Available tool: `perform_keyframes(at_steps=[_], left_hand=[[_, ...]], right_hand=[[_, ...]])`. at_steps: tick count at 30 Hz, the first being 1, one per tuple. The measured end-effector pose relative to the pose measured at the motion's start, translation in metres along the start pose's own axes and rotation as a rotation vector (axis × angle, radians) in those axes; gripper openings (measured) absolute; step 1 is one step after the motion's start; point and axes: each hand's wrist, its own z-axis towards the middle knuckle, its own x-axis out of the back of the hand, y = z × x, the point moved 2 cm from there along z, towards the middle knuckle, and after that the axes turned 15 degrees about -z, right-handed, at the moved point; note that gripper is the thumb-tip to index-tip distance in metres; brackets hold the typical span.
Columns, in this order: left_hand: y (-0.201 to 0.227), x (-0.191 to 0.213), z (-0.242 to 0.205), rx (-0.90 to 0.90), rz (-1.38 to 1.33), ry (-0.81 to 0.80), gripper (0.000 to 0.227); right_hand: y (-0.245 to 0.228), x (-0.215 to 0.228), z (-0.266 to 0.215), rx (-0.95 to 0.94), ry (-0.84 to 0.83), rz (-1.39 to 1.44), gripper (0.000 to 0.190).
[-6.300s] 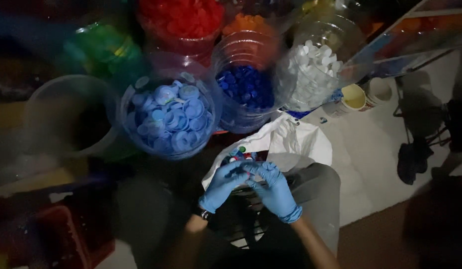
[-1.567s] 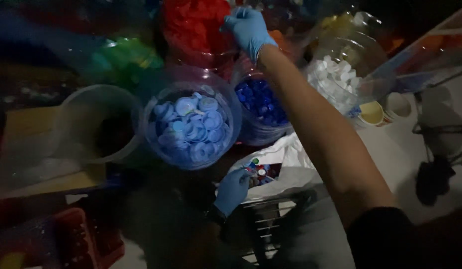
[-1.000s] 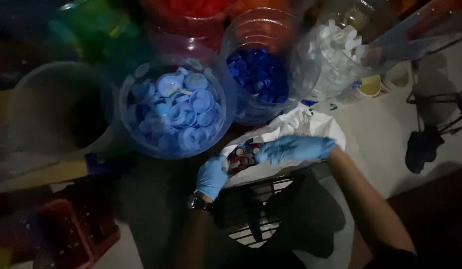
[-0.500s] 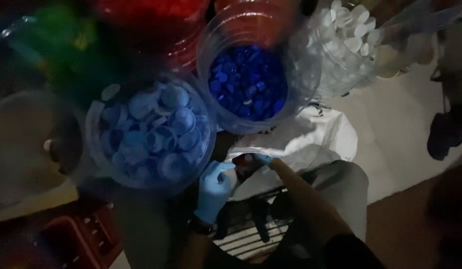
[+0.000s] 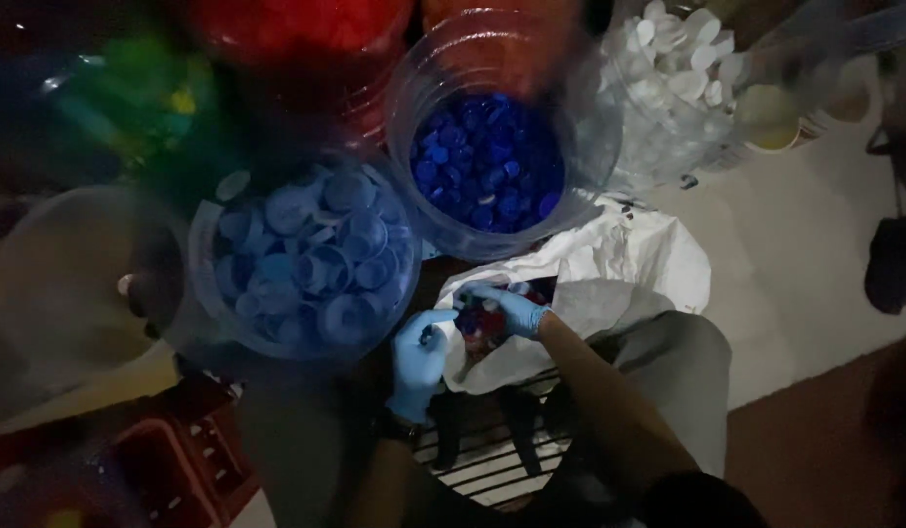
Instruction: The person sorts small plastic bottle caps by color, picking them from a white bag and placing them into corresponding clear containers filled with red, blue, white, and other colored caps. The person handles the caps by hand and occasionally adjusts the bag.
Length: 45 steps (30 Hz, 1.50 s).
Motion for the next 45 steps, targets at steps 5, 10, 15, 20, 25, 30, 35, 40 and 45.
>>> perform_keyframes(at_steps=[5,10,15,20,25,30,35,40,45], left_hand=[[-0.009,-0.001,-0.006,0.089,-0.033,0.066,0.038],[-0.026,0.004,-0.004,0.059,-0.138,0.053,0.039],[-0.028,0.006,-0.007,-0.029,-0.059,0.049,0.038],[-0.071,0.007,0.003,-0.2,0.195,0.024,0.039],[-0.037,-0.014,-0.026,-0.326,0.435,0.021,0.036],[-0.036,-0.016,-0.024,-0.413,0.431,-0.088,0.031],[-0.039,-0.015,-0.022,-0.441,0.42,-0.082,0.042],[-0.043,-0.011,-0.021,-0.505,0.414,-0.209,0.037],[-0.065,-0.012,-0.016,-0.499,0.321,-0.182,0.042]], right_hand=[[0.017,0.02,-0.004,0.042,-0.231,0.14,0.043],[0.027,0.03,0.001,0.08,-0.213,0.089,0.043],[0.062,0.044,0.07,0.153,-0.159,0.093,0.036],[0.046,0.029,0.014,0.24,-0.296,0.233,0.031],[0.029,0.041,-0.032,0.512,-0.205,0.009,0.017],[0.027,0.028,-0.06,0.455,-0.027,-0.229,0.037],[0.023,0.017,-0.086,0.564,-0.208,-0.338,0.045],[0.024,0.026,-0.085,0.592,-0.277,-0.279,0.053],[0.031,0.035,-0.051,0.587,-0.35,-0.126,0.043]])
